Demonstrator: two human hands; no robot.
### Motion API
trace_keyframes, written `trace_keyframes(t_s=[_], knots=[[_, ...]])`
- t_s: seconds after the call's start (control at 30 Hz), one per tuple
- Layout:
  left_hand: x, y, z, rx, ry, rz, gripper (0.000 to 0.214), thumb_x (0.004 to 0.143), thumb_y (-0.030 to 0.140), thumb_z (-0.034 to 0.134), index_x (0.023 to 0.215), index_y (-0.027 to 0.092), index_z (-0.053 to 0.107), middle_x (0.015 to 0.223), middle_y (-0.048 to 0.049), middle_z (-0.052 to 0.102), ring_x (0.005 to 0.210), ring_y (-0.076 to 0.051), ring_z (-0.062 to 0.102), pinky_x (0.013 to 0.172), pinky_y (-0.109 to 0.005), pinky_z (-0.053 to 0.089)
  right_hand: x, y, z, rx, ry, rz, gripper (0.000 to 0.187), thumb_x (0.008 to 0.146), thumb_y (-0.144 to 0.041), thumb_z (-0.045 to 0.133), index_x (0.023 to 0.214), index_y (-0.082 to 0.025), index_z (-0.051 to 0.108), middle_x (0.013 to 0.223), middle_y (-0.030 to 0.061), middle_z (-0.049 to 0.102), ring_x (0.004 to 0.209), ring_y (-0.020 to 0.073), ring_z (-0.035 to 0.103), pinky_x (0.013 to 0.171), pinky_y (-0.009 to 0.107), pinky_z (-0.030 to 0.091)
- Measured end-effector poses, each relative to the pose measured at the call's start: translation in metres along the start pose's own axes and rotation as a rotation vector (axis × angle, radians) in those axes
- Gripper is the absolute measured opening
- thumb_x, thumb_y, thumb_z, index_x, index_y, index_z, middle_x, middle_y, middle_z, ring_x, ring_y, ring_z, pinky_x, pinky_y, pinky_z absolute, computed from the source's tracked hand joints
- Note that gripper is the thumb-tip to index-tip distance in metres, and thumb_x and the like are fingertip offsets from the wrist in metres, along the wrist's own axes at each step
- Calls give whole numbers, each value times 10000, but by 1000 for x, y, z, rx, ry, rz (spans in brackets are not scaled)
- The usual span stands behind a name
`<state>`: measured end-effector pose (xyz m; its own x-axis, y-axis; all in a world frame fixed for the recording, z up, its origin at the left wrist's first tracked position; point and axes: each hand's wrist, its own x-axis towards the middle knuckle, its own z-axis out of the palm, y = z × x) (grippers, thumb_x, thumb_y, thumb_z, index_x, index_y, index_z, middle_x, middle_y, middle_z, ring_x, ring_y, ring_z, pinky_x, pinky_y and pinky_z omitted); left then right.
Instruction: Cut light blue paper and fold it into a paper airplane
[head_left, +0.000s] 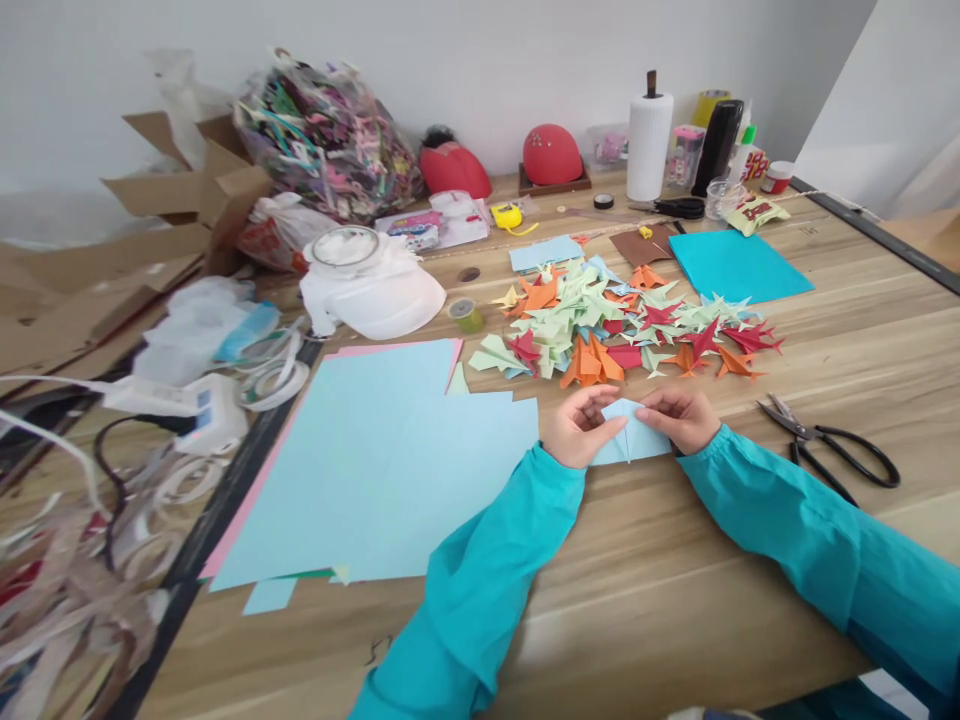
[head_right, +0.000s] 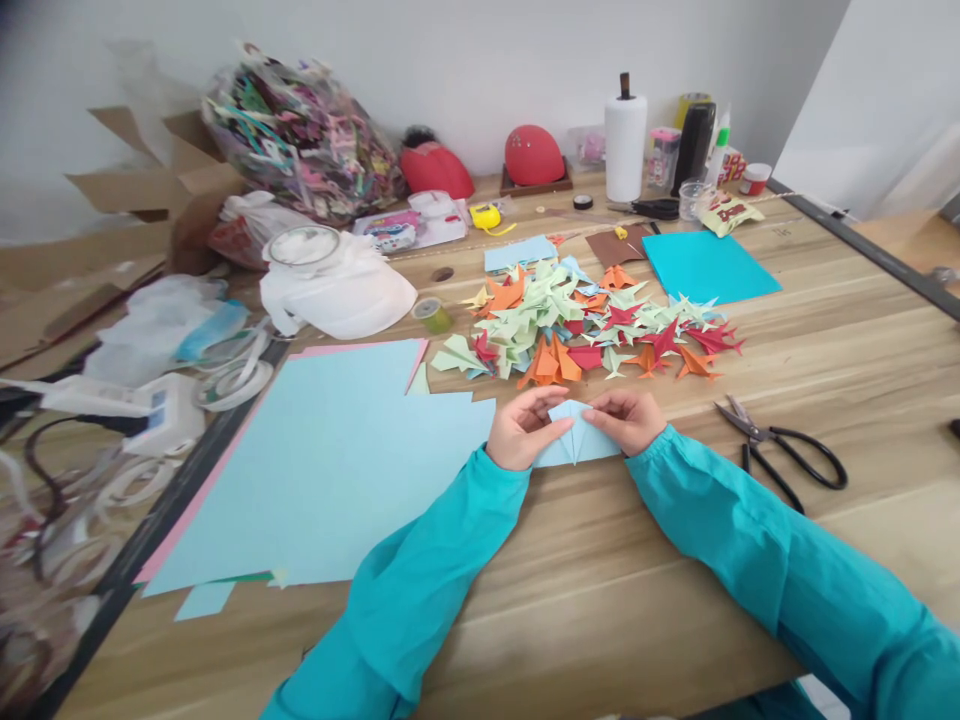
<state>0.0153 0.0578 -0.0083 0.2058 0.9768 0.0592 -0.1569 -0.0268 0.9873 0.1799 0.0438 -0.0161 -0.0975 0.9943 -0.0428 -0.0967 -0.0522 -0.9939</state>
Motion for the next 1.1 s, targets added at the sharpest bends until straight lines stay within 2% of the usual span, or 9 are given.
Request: trace_keyframes(t_s=[0.13,0.23,0.37,0.57,0.77,0.9,1.1], knots=[[1,-7,-2,33,76,34,374,499,295,799,822,154,675,653,2,608,570,-75,514,556,-199,446,-1,-3,0,-40,37,-44,279,645,-443,718,728,-185,657,623,7,655,524,112,555,486,242,453],[0,-5,0,74,106,18,328,498,308,799,760,153,676,577,21,569,526,-69,490,522,-196,437,-2,1,2,-73,57,-76,318,622,-480,724,725,-187,653,592,-3,624,509,109,533,463,238,432],[-4,-1,3,75,101,-20,312,494,309,803,727,149,672,564,20,573,488,-67,478,490,-200,430,0,6,0,-107,29,-59,344,602,-498,731,700,-175,658,524,-7,597,444,101,500,410,232,396],[-4,-3,4,97,127,2,255,556,365,771,677,157,689,571,-5,612,515,-86,498,501,-214,426,2,3,-6,-47,0,-24,247,594,-406,762,660,-182,683,571,12,656,477,123,561,428,240,443],[-1,-7,1,83,105,40,236,541,369,777,599,160,683,568,-9,628,512,-94,501,486,-220,416,0,1,-4,-38,-17,-2,231,612,-388,755,707,-183,705,630,21,692,537,133,607,487,244,491],[0,-10,1,57,85,10,217,562,347,768,647,161,695,584,-11,638,522,-96,519,501,-217,424,-1,-1,-1,-57,5,-49,248,616,-397,749,758,-195,724,709,32,716,626,155,645,571,260,519],[-1,-7,2,129,-22,89,165,620,309,731,666,152,713,623,-33,633,570,-115,544,514,-225,415,-3,0,2,-129,-32,-121,224,620,-394,744,680,-180,722,632,33,700,542,132,609,492,231,471]])
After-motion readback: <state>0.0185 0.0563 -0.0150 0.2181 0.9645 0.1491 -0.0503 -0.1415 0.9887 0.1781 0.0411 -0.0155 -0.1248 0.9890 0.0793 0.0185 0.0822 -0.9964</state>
